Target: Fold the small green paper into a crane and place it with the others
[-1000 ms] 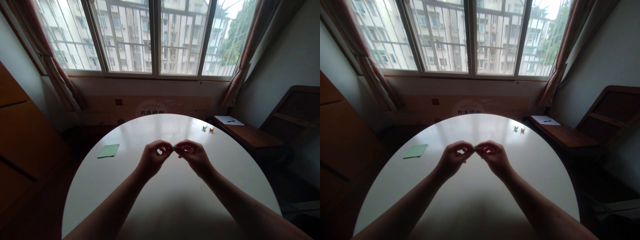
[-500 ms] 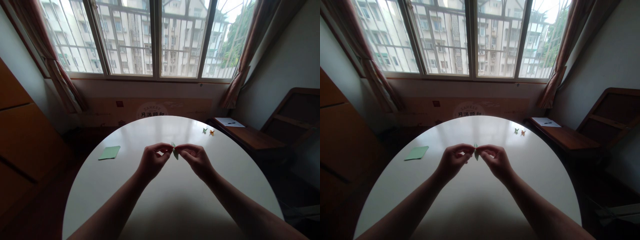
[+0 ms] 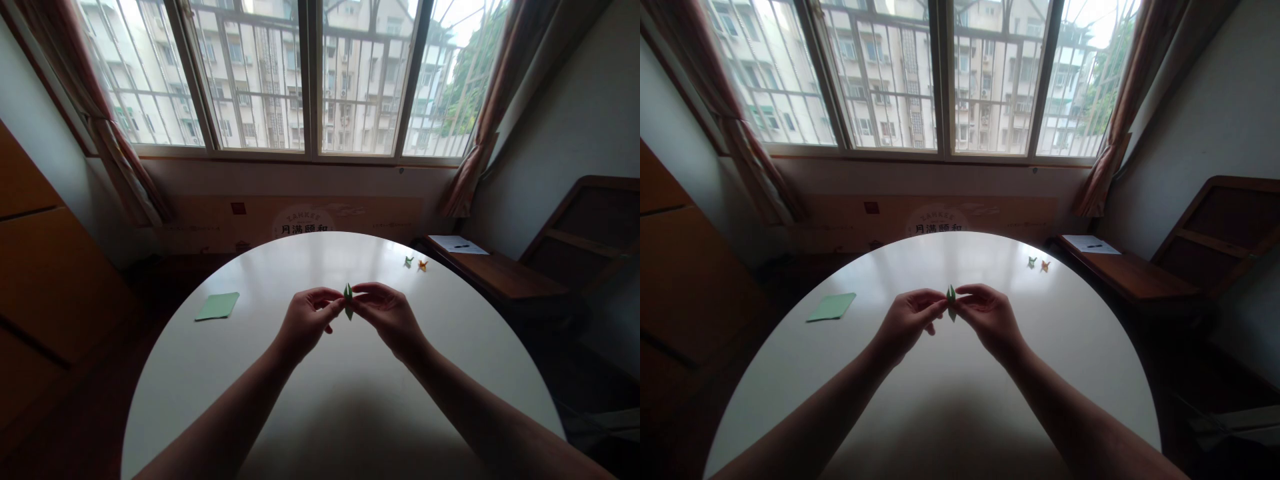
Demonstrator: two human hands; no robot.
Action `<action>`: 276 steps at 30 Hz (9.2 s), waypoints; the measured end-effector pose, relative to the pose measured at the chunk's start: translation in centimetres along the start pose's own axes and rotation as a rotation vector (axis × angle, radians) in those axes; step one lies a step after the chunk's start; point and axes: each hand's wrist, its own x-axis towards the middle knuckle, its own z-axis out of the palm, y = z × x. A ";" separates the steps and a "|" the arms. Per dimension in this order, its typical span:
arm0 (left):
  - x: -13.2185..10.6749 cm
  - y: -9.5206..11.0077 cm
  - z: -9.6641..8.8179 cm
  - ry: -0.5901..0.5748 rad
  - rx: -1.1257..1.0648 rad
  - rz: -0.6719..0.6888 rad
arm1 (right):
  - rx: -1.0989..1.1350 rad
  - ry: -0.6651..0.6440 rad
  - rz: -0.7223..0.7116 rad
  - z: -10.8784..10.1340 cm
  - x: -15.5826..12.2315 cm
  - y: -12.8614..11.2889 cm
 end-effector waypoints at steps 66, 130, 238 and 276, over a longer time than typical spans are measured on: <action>-0.1 0.6 -0.2 -0.017 -0.044 -0.059 | -0.084 -0.134 0.128 0.7 -0.5 -0.6; -0.2 0.1 0.2 -0.059 -0.063 0.003 | 0.067 -0.021 0.020 0.0 0.0 -0.1; 0.0 0.6 -0.6 -0.050 0.046 -0.053 | -0.025 -0.134 0.094 0.7 -0.5 0.0; -0.1 0.6 -0.2 -0.068 0.075 -0.063 | -0.033 -0.216 0.140 0.3 -0.5 -0.6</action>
